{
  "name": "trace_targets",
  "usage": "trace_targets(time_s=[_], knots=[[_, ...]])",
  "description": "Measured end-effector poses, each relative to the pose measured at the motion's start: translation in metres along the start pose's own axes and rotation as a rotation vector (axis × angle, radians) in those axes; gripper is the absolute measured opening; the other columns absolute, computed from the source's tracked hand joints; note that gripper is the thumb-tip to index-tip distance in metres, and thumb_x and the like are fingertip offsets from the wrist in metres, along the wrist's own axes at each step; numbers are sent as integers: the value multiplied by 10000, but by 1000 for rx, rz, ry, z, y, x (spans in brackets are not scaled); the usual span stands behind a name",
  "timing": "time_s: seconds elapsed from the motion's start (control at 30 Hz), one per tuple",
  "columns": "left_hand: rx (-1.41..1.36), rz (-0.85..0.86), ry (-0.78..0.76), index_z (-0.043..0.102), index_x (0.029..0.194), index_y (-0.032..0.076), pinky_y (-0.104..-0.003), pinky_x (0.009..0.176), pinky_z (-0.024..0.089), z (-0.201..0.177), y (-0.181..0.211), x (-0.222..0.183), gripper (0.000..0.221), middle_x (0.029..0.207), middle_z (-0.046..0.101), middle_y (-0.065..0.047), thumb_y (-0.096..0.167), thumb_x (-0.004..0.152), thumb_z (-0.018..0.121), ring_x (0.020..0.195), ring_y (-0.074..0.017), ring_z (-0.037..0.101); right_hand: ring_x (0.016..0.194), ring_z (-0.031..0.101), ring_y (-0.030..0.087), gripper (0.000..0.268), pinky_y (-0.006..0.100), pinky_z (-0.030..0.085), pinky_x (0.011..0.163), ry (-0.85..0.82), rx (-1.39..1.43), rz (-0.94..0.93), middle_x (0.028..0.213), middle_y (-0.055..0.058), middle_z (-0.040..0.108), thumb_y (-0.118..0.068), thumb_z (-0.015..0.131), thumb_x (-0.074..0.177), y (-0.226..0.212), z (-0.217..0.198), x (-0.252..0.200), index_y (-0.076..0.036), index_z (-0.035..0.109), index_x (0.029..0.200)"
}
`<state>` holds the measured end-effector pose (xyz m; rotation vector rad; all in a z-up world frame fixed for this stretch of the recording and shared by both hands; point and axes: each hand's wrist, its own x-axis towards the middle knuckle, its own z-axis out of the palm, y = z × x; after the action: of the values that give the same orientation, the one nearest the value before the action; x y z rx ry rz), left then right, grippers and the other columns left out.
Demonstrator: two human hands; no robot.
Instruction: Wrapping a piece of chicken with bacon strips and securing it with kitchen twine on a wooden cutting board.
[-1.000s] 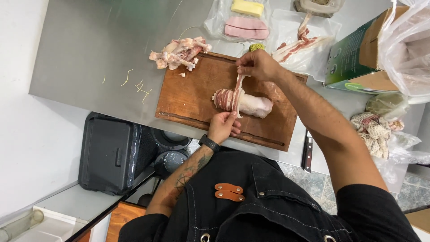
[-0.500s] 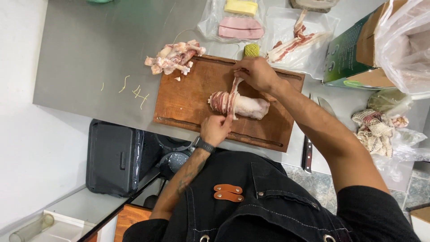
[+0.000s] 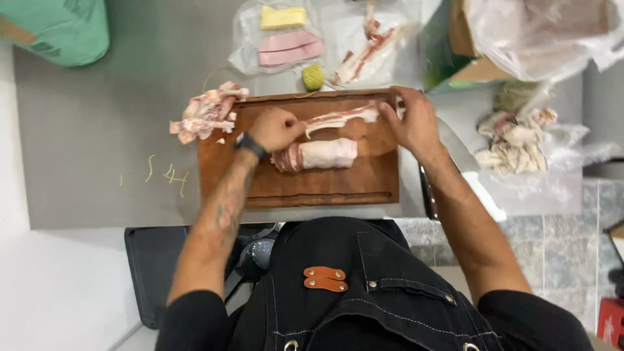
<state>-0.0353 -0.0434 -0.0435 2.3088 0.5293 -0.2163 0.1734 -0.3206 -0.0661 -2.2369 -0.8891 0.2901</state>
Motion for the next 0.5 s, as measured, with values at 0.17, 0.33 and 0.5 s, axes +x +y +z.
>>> trace_targets(time_s=[0.17,0.33,0.5], knots=[[292,-96,-89,827,821,206,-449,731,619,-5,-22,29,415,816,817,-83,596,918,724,878,-364,809,936,767,430,415,524,632,793,111,-441,171,1053,169,717,-299,816,989,45,-10,-133,-77,760,1334],[413,-6,-17,809,1034,159,-528,813,624,-16,-25,34,375,962,803,-136,524,978,745,994,-412,786,995,722,487,602,596,643,834,47,-536,402,1137,200,665,-281,848,914,25,3,-195,-61,695,1453],[379,458,108,739,1206,230,-494,852,617,-6,-42,66,249,988,729,-35,380,1008,755,996,-336,766,966,747,486,645,561,643,830,-68,-691,377,1099,224,679,-168,722,996,47,22,-221,-21,525,1593]])
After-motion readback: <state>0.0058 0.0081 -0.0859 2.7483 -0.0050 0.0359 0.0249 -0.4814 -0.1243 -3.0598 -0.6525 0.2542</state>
